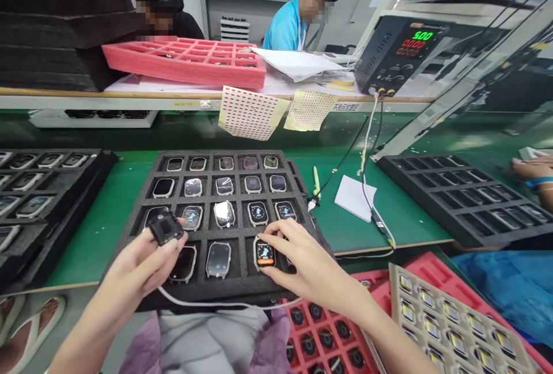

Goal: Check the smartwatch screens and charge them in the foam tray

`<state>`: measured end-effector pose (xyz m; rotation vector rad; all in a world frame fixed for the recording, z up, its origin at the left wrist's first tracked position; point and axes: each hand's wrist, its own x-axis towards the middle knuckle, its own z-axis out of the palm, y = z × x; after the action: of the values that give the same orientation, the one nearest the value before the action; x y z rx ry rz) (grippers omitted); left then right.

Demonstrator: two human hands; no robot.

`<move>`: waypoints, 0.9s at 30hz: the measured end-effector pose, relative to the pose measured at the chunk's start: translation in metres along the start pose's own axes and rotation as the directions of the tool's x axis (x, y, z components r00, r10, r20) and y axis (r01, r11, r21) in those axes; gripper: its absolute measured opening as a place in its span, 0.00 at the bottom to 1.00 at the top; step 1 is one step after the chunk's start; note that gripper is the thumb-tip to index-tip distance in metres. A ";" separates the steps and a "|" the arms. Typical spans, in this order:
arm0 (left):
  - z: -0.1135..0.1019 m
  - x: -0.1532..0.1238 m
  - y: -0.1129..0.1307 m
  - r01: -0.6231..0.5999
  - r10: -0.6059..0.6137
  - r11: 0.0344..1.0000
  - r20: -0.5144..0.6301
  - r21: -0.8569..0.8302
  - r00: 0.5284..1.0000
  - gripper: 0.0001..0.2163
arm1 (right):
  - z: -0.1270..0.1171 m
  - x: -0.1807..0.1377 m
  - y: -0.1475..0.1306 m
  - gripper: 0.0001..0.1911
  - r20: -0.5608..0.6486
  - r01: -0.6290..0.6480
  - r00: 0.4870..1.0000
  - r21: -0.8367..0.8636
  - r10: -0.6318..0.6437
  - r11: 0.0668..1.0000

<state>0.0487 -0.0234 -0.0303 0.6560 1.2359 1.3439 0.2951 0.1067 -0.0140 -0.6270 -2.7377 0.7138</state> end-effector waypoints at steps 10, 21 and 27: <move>-0.010 0.002 -0.013 -0.051 0.046 0.997 0.090 0.055 0.995 0.13 | 0.031 0.062 -0.050 0.10 0.233 0.263 0.956 -0.416 -0.177 0.871; -0.023 0.005 -0.010 -0.059 0.048 0.997 0.186 0.055 0.981 0.12 | 0.018 0.067 -0.049 0.17 0.014 0.273 0.962 -0.106 -0.273 0.956; -0.021 0.001 -0.011 -0.078 0.071 0.997 0.252 0.017 0.965 0.19 | 0.030 0.092 -0.062 0.14 0.032 0.475 0.868 -0.348 -0.496 0.808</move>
<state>0.0332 -0.0303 -0.0463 0.8707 1.0344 1.2634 0.1827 0.0878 0.0034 0.0191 -2.8017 0.0871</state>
